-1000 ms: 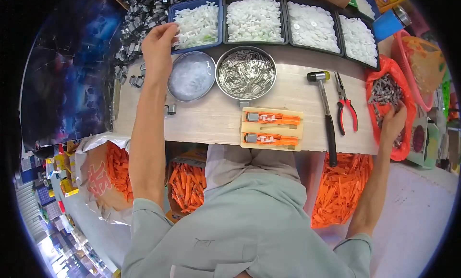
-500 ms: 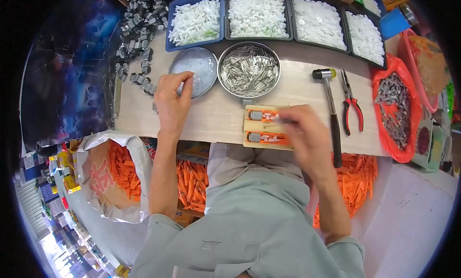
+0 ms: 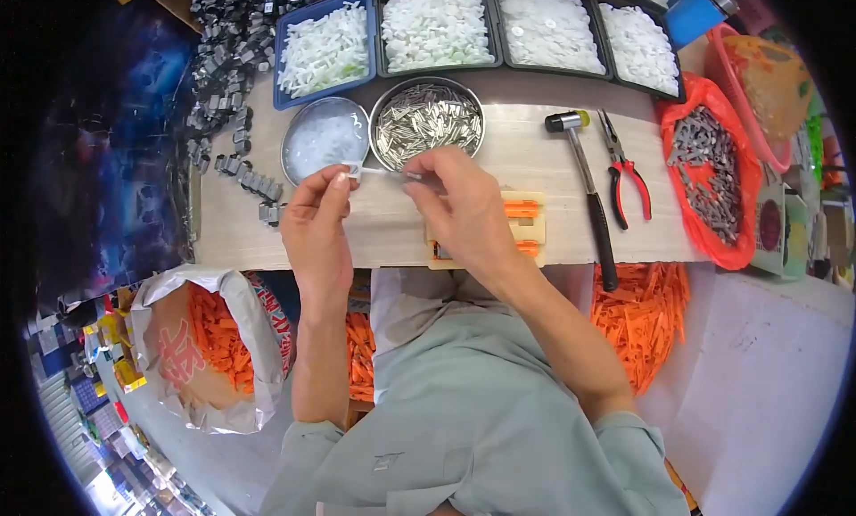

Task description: Assembling orange plastic components by inserting small metal pins and using a hammer and pliers.

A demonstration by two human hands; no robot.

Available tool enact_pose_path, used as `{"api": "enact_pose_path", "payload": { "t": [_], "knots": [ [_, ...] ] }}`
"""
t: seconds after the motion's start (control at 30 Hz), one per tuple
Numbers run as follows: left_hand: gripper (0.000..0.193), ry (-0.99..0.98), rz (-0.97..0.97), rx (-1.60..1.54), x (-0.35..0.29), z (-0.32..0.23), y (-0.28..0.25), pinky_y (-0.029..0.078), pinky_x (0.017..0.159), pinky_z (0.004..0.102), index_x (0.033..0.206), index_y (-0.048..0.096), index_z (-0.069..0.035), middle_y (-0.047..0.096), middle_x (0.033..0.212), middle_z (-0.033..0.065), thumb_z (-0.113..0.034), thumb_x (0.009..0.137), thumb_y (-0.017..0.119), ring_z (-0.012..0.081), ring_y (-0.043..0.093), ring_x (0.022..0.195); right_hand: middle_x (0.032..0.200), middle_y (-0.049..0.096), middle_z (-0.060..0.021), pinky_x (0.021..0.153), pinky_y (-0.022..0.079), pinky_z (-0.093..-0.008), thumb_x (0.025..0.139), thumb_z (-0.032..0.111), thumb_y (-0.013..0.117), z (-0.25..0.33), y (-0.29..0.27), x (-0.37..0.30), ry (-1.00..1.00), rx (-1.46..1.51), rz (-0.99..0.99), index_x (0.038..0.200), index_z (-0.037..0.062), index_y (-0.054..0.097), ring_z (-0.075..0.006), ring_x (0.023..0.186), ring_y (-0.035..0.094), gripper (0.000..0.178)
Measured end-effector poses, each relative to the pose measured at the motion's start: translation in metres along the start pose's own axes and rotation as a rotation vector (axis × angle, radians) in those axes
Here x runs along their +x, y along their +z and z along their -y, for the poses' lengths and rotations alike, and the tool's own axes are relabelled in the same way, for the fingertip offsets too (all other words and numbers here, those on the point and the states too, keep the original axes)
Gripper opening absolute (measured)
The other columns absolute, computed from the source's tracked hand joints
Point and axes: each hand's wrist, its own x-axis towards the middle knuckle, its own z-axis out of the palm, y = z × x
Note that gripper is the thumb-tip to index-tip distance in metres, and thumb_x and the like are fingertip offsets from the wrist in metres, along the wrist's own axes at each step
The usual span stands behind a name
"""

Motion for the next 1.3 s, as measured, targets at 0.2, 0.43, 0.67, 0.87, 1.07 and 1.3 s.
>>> {"api": "enact_pose_path", "payload": {
  "t": [0.2,0.43,0.67,0.87,1.07,1.3],
  "knots": [
    [0.017,-0.073,0.067,-0.136,-0.013,0.004,0.009,0.049,0.088,0.0263,0.109,0.069,0.004,0.070,0.099,0.0066,-0.007,0.096,0.067,0.0126,0.065,0.093,0.098,0.066,-0.0067,0.076,0.054,-0.0257,0.090,-0.005,0.069,0.003,-0.013,-0.006,-0.014,-0.003,0.012,0.106,-0.0012,0.062,-0.0112,0.087,0.065,0.018],
    [0.016,-0.057,0.078,-0.172,-0.019,0.004,0.016,0.049,0.087,0.0263,0.107,0.069,0.004,0.070,0.097,0.0067,-0.008,0.096,0.067,0.0122,0.064,0.091,0.101,0.065,-0.0112,0.078,0.058,-0.0296,0.084,-0.010,0.070,0.002,-0.028,-0.010,-0.223,-0.130,0.008,0.103,-0.0021,0.062,-0.0181,0.089,0.067,0.022],
    [0.016,-0.105,0.083,-0.166,-0.027,0.003,0.023,0.049,0.084,0.0255,0.105,0.068,0.004,0.069,0.093,0.0066,-0.010,0.097,0.067,0.0114,0.064,0.089,0.102,0.065,-0.0116,0.076,0.058,-0.0303,0.082,-0.013,0.070,0.001,-0.036,-0.014,-0.376,-0.246,-0.010,0.100,-0.0016,0.064,-0.0201,0.087,0.068,0.023],
    [0.015,-0.156,0.160,-0.098,-0.043,0.007,0.033,0.048,0.081,0.0239,0.102,0.067,0.003,0.070,0.091,0.0066,-0.011,0.098,0.066,0.0093,0.063,0.085,0.097,0.066,-0.0084,0.073,0.054,-0.0269,0.089,-0.004,0.069,0.010,-0.046,-0.024,-0.210,-0.117,-0.038,0.108,-0.0010,0.063,-0.0144,0.077,0.064,0.020],
    [0.018,-0.179,0.268,0.120,-0.054,0.007,0.051,0.046,0.064,0.0218,0.096,0.067,0.002,0.068,0.080,0.0034,-0.015,0.098,0.066,0.0070,0.060,0.070,0.084,0.062,-0.0016,0.067,0.049,-0.0220,0.099,0.009,0.063,0.013,-0.074,-0.047,0.431,0.344,-0.029,0.105,0.0012,0.059,-0.0063,0.072,0.058,0.010],
    [0.021,-0.181,0.421,0.357,-0.046,0.006,0.061,0.048,0.065,0.0226,0.091,0.068,0.003,0.065,0.078,0.0016,-0.016,0.100,0.062,0.0067,0.059,0.070,0.080,0.063,-0.0007,0.064,0.047,-0.0219,0.097,0.010,0.066,-0.013,-0.092,-0.066,0.392,0.223,-0.107,0.100,0.0008,0.062,-0.0057,0.070,0.057,0.010]
  ]
}}
